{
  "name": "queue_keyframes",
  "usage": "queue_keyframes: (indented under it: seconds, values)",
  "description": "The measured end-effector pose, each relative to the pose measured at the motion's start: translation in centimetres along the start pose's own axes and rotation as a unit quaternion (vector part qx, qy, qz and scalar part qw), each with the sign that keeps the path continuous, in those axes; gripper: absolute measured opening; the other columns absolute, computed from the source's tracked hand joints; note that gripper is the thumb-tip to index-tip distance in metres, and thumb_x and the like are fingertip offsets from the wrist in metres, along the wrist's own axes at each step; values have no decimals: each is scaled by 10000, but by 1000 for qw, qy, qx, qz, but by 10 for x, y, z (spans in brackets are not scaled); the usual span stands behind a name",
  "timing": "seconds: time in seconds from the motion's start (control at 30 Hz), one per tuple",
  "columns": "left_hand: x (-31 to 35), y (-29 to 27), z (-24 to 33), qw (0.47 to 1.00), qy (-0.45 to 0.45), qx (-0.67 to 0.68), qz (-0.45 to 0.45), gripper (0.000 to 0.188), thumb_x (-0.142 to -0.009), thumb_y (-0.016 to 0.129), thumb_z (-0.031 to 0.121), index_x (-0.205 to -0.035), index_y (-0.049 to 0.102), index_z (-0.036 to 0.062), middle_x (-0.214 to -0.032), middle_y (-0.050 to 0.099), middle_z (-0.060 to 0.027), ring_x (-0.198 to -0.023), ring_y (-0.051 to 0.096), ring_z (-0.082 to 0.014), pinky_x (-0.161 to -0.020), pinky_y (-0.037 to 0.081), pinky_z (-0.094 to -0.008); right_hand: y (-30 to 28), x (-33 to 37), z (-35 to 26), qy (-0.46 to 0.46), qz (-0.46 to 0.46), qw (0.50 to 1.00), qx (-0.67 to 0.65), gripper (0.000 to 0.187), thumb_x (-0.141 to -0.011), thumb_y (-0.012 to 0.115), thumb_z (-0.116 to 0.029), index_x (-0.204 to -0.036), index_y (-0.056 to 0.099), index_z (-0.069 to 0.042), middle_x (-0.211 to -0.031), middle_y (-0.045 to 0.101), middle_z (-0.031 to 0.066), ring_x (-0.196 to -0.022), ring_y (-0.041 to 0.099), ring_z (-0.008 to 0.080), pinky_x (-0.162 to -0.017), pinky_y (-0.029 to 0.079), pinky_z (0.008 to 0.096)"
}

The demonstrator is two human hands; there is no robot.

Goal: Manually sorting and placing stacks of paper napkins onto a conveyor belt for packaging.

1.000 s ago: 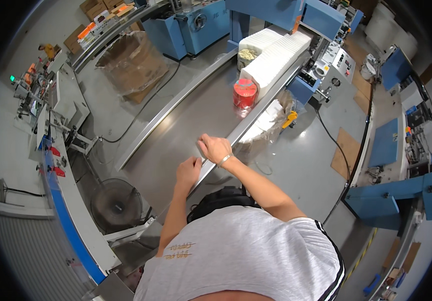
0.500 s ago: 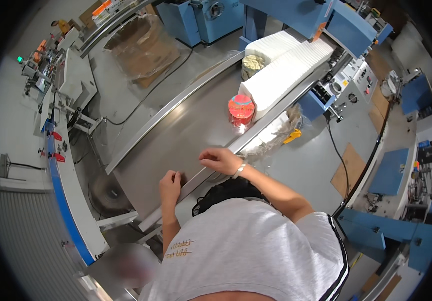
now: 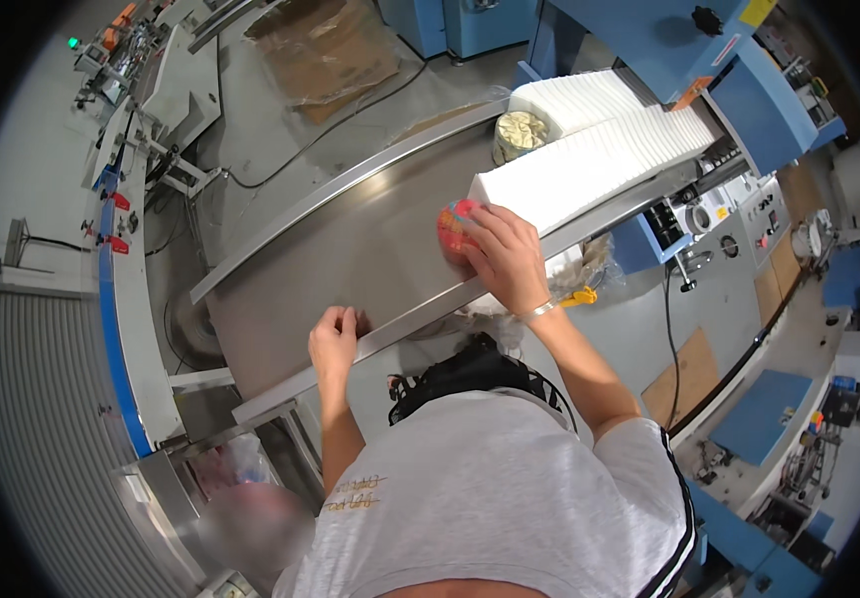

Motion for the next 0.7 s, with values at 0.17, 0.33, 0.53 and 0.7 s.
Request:
queue_keyframes:
  seconds: [0.17,0.33,0.53,0.7]
  values:
    - [0,-6,1,997,-64,25,-20,199,-870,622,219,-827,647,26,-658,644,-92,-597,607,-165,-596,479,-308,10,4,23,-16,-43,998,41,308,-745,697,-128,-1047,647,-99,-1122,615,43,-1124,519,283,-949,386,410]
    - [2,-2,-1,998,-62,11,1,201,-865,609,251,-835,653,57,-724,667,-136,-664,643,-296,-633,494,-377,8,11,36,-26,-52,997,46,299,-724,662,-56,-1019,633,-92,-1020,629,32,-1100,529,277,-925,399,412]
    - [-2,0,1,997,-75,9,-12,189,-857,615,250,-843,657,66,-739,670,-129,-677,639,-306,-647,494,-388,7,10,32,-19,-52,998,37,301,-720,649,-36,-1017,635,-84,-1158,571,73,-1142,498,293,-931,396,418]
    - [-5,4,-5,996,-88,23,-18,194,-856,614,259,-841,658,70,-726,667,-126,-672,636,-308,-652,494,-390,5,11,37,-11,-51,997,55,304,-728,646,-36,-1028,642,-84,-1259,513,113,-1194,461,321,-953,384,424]
Point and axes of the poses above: each hand's wrist, its own x-axis away from the middle knuckle, its own y-axis out of the palm, z = x × y, the point moved 1 cm from there along -x, towards the middle knuckle
